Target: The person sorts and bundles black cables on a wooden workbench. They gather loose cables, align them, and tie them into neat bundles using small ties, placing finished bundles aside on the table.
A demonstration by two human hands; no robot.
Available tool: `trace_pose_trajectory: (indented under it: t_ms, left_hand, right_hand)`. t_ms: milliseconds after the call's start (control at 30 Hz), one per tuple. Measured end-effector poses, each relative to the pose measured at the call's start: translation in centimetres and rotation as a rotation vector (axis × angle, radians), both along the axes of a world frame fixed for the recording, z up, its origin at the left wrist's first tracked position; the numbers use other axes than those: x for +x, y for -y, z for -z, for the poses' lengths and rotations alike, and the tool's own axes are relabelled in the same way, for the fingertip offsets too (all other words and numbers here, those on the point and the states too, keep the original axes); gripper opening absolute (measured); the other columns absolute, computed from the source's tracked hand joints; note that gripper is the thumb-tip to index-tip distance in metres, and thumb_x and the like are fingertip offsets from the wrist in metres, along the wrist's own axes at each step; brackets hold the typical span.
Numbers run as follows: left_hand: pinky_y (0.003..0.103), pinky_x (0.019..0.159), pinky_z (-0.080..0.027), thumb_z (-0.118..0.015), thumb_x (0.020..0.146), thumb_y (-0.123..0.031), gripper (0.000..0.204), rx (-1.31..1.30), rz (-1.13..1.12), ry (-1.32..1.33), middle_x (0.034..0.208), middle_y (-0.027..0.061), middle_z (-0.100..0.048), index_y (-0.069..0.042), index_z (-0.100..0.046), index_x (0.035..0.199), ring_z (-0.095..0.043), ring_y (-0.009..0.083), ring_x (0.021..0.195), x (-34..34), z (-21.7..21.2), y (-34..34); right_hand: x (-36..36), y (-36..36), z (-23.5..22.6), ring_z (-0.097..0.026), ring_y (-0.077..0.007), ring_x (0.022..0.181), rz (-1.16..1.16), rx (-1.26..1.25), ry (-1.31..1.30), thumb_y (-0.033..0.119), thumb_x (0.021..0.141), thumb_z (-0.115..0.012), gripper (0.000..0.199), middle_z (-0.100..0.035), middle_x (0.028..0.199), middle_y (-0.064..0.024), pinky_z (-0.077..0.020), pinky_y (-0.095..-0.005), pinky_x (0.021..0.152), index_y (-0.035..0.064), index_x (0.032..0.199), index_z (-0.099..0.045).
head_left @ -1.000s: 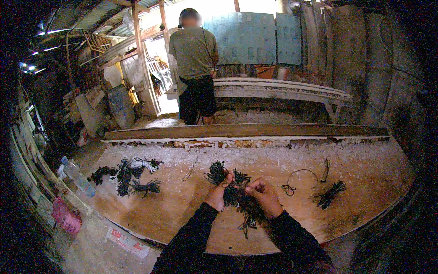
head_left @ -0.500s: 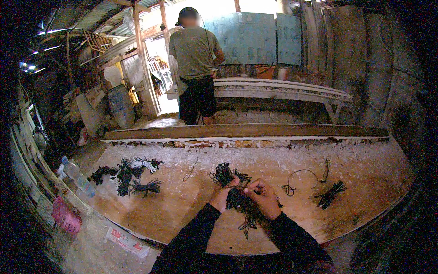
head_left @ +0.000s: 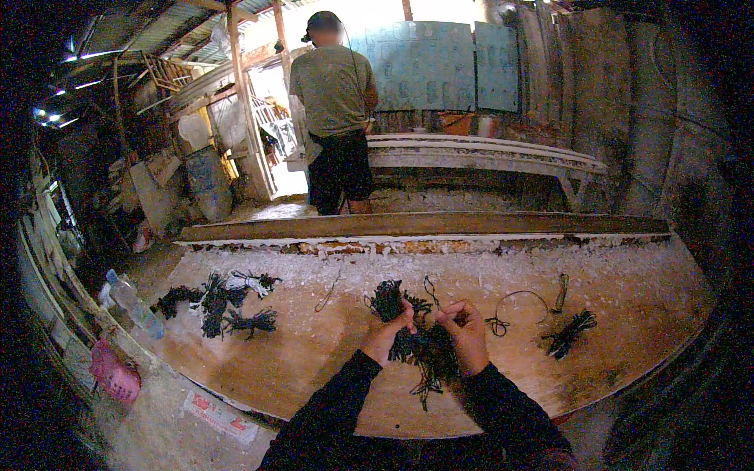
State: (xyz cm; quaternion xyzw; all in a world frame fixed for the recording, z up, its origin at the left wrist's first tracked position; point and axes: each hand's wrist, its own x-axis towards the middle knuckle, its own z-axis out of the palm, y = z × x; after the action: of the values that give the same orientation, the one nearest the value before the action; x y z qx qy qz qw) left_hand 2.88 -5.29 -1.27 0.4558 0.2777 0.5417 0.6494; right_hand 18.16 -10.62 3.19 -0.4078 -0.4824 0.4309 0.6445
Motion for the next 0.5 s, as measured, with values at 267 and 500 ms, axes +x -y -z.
trace_pose_trajectory:
  t_ms: [267,500]
  left_hand:
    - [0.023,0.056,-0.044,-0.065,0.078,-0.014,0.019,0.04,0.004,-0.104,0.073,-0.0019,-0.055,-0.008,-0.056,0.093,-0.051,0.0097,0.064,0.2,-0.5,0.4]
    - [0.021,0.055,-0.039,-0.06,0.081,-0.022,0.027,-0.168,0.15,-0.033,0.071,-0.0043,-0.052,-0.007,-0.059,0.102,-0.047,0.0075,0.06,0.0,-0.1,0.1]
  right_hand:
    - [0.0,-0.7,1.6,-0.055,-0.0108,0.074,-0.1,-0.035,0.16,0.008,0.078,-0.064,0.008,-0.06,0.079,-0.0028,-0.0429,-0.0236,0.07,0.0035,0.08,-0.058]
    - [0.2,-1.1,2.7,-0.058,-0.0125,0.078,-0.163,-0.035,0.33,0.007,0.079,-0.06,0.007,-0.063,0.081,-0.0056,-0.0444,-0.025,0.075,0.0001,0.081,-0.061]
